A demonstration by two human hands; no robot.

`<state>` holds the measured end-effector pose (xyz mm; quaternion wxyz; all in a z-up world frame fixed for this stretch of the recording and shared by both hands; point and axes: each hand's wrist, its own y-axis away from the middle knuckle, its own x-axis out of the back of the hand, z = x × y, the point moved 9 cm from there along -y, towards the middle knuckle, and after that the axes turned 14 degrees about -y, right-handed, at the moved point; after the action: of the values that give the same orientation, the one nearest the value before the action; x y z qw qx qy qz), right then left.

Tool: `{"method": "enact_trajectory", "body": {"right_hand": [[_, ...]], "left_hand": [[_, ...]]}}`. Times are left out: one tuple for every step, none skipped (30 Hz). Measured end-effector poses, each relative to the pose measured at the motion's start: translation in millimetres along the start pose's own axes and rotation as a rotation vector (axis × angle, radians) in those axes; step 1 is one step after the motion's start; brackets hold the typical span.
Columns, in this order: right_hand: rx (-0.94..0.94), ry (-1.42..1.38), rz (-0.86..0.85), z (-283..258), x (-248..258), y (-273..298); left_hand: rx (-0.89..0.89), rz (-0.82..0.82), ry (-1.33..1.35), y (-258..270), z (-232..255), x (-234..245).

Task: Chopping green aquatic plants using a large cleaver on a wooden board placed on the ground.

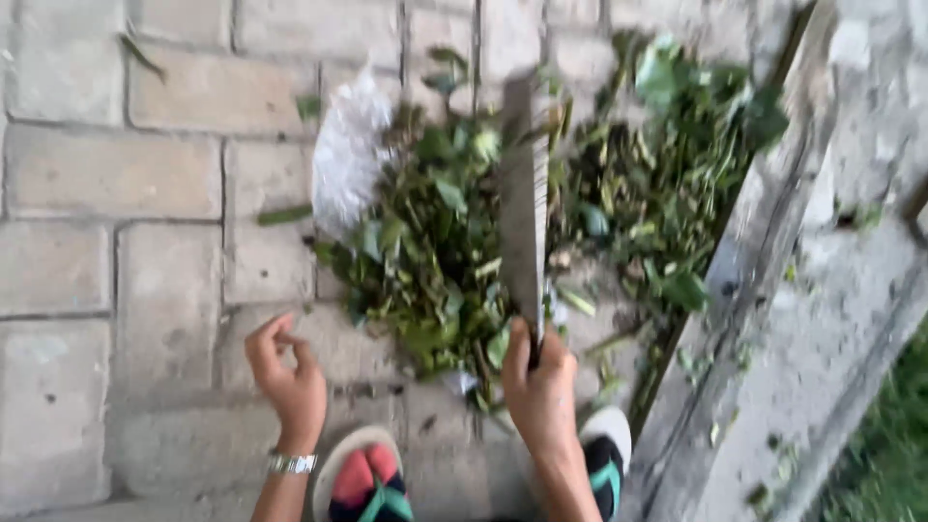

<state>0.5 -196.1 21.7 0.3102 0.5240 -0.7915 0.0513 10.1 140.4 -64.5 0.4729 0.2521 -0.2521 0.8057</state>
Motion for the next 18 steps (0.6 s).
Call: {"method": "enact_trajectory", "body": {"right_hand": [[0.046,-0.026,0.052,18,-5,10],[0.123,-0.057,0.119,30,-10,6],[0.131,-0.059,0.133,59,-23,1],[0.148,0.119,0.052,87,-43,-2],[0.161,0.298,-0.03,117,-64,-4],[0.16,0.298,-0.024,116,-58,-11],[0.14,0.265,-0.064,118,-56,-17],[0.114,0.233,-0.118,123,-56,-14],[0.107,0.233,-0.126,96,-41,-10],[0.03,0.209,-0.141,74,-26,-12],[-0.046,0.185,-0.157,51,-12,-15],[-0.032,0.179,-0.155,33,-9,-11],[-0.001,0.039,-0.037,12,5,-8],[-0.001,-0.092,0.077,0,23,11],[-0.016,-0.089,0.073,38,9,16],[-0.011,-0.02,0.116,72,-1,15],[-0.005,0.049,0.158,106,-9,14],[-0.003,0.052,0.169,120,-7,13]], "left_hand": [[0.02,-0.031,0.001,10,-2,2],[0.023,-0.04,0.024,8,0,-5],[0.013,-0.038,0.036,6,2,-11],[0.029,-0.049,0.052,9,2,-15],[0.045,-0.06,0.068,12,1,-20],[0.04,-0.062,0.073,6,4,-21],[0.015,-0.054,0.069,1,7,-22],[0.0,-0.047,0.053,3,7,-16],[0.005,-0.052,0.045,11,0,-10],[-0.007,-0.047,0.024,13,-4,-8],[-0.019,-0.042,0.004,13,-7,-7],[-0.026,-0.029,0.006,4,-7,-11],[-0.014,-0.017,0.023,-4,-8,-15],[0.011,-0.03,0.029,1,-12,-13],[0.017,-0.042,0.02,6,-13,-8],[0.021,-0.04,0.04,5,-11,-10],[0.025,-0.038,0.059,4,-8,-10],[0.021,-0.042,0.069,5,-6,-13]]}}
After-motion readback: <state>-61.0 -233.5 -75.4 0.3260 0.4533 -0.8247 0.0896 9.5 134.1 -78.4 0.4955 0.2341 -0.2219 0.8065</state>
